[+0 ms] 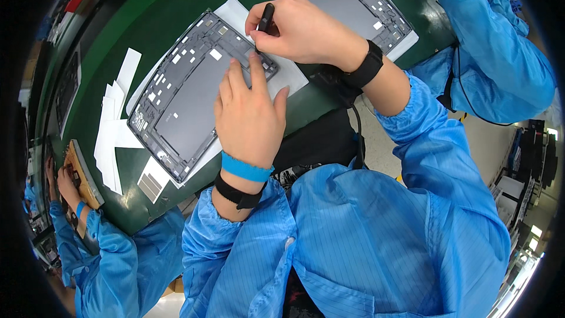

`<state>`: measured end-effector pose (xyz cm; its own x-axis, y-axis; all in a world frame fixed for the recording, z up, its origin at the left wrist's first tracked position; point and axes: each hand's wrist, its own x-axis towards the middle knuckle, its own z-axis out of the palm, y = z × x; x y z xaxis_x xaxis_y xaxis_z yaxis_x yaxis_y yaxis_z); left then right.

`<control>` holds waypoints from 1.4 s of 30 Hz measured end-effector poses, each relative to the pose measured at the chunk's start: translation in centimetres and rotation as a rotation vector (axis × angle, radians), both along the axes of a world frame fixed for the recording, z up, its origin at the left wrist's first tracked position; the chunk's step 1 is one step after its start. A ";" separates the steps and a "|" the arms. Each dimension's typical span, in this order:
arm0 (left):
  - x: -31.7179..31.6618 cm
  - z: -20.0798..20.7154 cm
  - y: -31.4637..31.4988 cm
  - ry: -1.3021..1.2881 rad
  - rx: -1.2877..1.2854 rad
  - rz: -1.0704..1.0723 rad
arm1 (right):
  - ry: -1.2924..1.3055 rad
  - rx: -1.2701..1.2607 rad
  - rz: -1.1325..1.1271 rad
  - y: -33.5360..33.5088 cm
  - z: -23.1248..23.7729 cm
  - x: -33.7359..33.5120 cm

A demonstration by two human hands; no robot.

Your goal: Marking labels and assembling components into electronic device chassis on a production line.

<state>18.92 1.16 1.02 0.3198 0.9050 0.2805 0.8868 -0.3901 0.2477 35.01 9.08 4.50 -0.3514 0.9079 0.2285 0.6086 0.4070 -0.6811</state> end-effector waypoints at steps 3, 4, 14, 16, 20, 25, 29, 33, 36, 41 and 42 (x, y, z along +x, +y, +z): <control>0.6 -0.2 0.1 0.039 0.006 0.030 | -0.026 -0.011 0.001 -0.5 0.4 0.1; 0.8 -0.3 0.1 0.054 0.006 0.041 | -0.024 -0.009 -0.002 -0.7 0.1 0.2; -12.2 1.8 -1.5 -0.126 0.035 0.470 | 0.239 0.047 -0.308 -6.1 -3.7 0.0; -16.5 0.0 -1.8 0.133 -0.010 0.701 | 0.183 0.030 -0.330 -6.7 -3.2 -0.5; -18.1 -0.8 0.2 0.044 -0.193 0.581 | 0.099 0.249 -0.317 -6.4 -4.9 -1.2; -17.8 0.4 0.1 -0.272 -0.261 0.631 | 0.179 0.217 -0.323 -6.5 -4.8 -1.4; -16.9 3.1 0.4 -1.034 -0.242 0.519 | 0.265 0.256 -0.368 -6.6 -5.0 -1.2; -18.6 6.5 5.7 -0.783 -0.059 0.315 | 0.357 0.159 -0.402 -7.3 -4.3 -0.8; -21.7 9.5 15.0 -0.890 -0.062 0.179 | 0.456 0.117 -0.404 -7.5 -4.2 -0.6; -32.7 4.2 36.8 -0.963 -0.156 0.131 | 0.402 0.109 -0.432 -7.5 -4.0 -0.7; -33.7 2.5 40.4 -0.881 -0.113 0.188 | 0.400 0.122 -0.444 -7.4 -4.1 -0.7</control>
<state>-14.73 41.57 3.48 -0.1245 0.9576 0.2597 0.4049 -0.1899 0.8944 34.32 1.65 0.37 0.1898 0.9067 0.3766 0.4444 0.2627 -0.8565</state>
